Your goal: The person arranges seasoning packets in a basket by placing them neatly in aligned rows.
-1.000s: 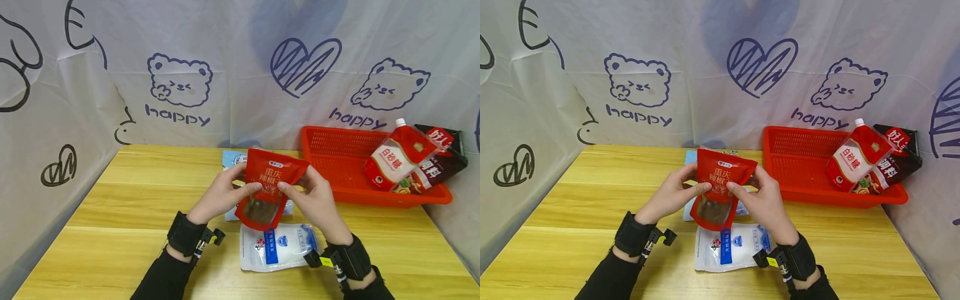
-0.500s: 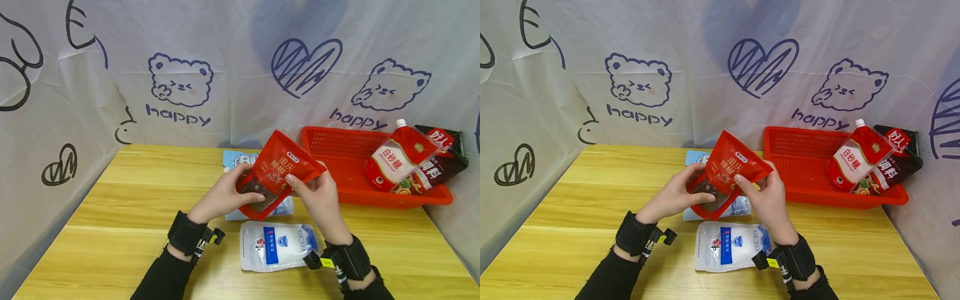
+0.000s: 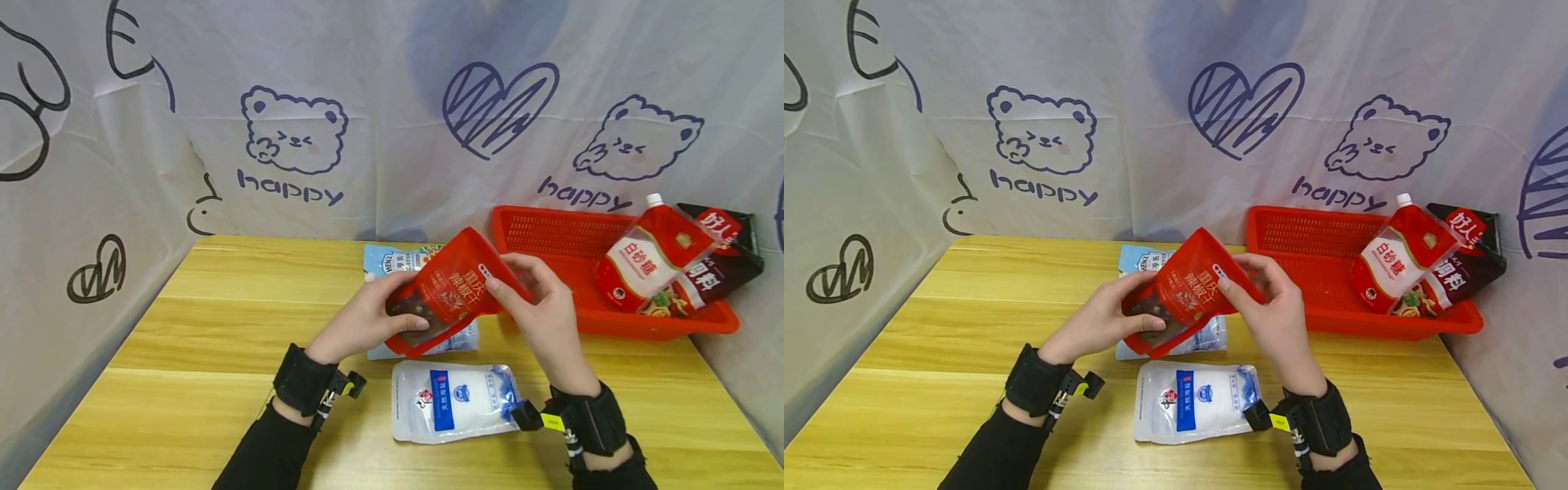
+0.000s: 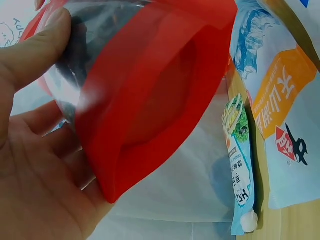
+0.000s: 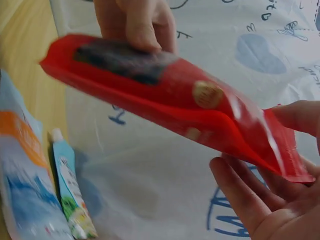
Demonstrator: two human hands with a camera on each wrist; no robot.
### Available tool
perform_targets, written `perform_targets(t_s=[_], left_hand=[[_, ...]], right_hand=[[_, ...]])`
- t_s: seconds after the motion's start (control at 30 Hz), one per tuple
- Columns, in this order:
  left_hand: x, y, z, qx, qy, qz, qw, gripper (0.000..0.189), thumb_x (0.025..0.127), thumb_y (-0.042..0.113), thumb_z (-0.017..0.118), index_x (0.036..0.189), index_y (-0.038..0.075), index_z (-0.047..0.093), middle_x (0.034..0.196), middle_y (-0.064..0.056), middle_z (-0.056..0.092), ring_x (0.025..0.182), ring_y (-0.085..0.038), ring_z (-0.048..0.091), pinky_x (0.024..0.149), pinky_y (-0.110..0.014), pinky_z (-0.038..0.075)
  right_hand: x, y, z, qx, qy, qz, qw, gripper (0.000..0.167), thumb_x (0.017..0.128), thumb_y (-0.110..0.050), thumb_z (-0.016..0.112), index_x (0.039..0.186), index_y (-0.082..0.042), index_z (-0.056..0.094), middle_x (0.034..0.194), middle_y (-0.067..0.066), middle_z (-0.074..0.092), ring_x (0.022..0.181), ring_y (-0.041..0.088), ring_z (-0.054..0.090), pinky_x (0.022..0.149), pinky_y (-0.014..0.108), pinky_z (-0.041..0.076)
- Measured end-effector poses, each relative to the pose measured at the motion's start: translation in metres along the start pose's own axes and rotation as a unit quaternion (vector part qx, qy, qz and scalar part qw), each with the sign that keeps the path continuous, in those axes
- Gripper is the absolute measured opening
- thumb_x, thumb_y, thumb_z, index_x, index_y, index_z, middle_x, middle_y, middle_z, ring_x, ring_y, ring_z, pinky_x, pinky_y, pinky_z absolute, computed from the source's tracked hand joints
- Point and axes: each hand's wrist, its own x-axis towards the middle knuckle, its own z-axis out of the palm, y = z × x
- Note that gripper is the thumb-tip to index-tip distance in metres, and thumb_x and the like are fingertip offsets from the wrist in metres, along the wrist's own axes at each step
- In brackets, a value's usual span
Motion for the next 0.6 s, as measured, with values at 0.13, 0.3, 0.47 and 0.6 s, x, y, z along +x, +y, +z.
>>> perform_targets(t_s=[0.13,0.3,0.47,0.6], left_hand=[[0.000,0.001,0.000,0.023,-0.013,0.015,0.9995,0.066,0.091,0.018,0.082,0.150,0.012,0.053,0.138,-0.004,0.063,0.119,-0.021,0.061,0.098,-0.040,0.056],[-0.001,0.000,0.001,0.034,-0.022,0.020,0.9990,0.068,0.091,0.020,0.083,0.151,0.011,0.053,0.139,-0.004,0.062,0.118,-0.021,0.060,0.098,-0.039,0.056],[0.002,0.001,0.007,0.017,-0.022,0.004,0.9996,0.066,0.090,0.024,0.084,0.148,0.014,0.055,0.135,0.000,0.064,0.116,-0.018,0.061,0.097,-0.039,0.056],[0.007,0.005,0.012,0.000,-0.013,0.005,0.9999,0.067,0.091,0.027,0.084,0.150,0.016,0.054,0.137,0.001,0.063,0.118,-0.018,0.061,0.098,-0.040,0.056]], right_hand=[[0.002,-0.003,-0.006,-0.058,-0.025,-0.011,0.9979,0.043,0.098,-0.023,0.074,0.137,-0.007,0.062,0.130,0.009,0.068,0.110,0.022,0.066,0.083,0.023,0.060],[0.004,-0.006,-0.009,-0.106,-0.050,-0.016,0.9930,0.046,0.097,-0.024,0.076,0.137,-0.006,0.063,0.128,0.012,0.070,0.108,0.027,0.068,0.079,0.024,0.060],[0.002,-0.005,-0.012,-0.109,-0.022,-0.019,0.9936,0.039,0.096,-0.022,0.077,0.129,-0.004,0.066,0.121,0.011,0.072,0.101,0.018,0.069,0.078,0.023,0.060],[0.005,-0.007,-0.019,-0.115,0.006,-0.028,0.9930,0.033,0.096,-0.021,0.078,0.120,-0.002,0.066,0.116,0.011,0.072,0.096,0.014,0.068,0.078,0.022,0.059]])
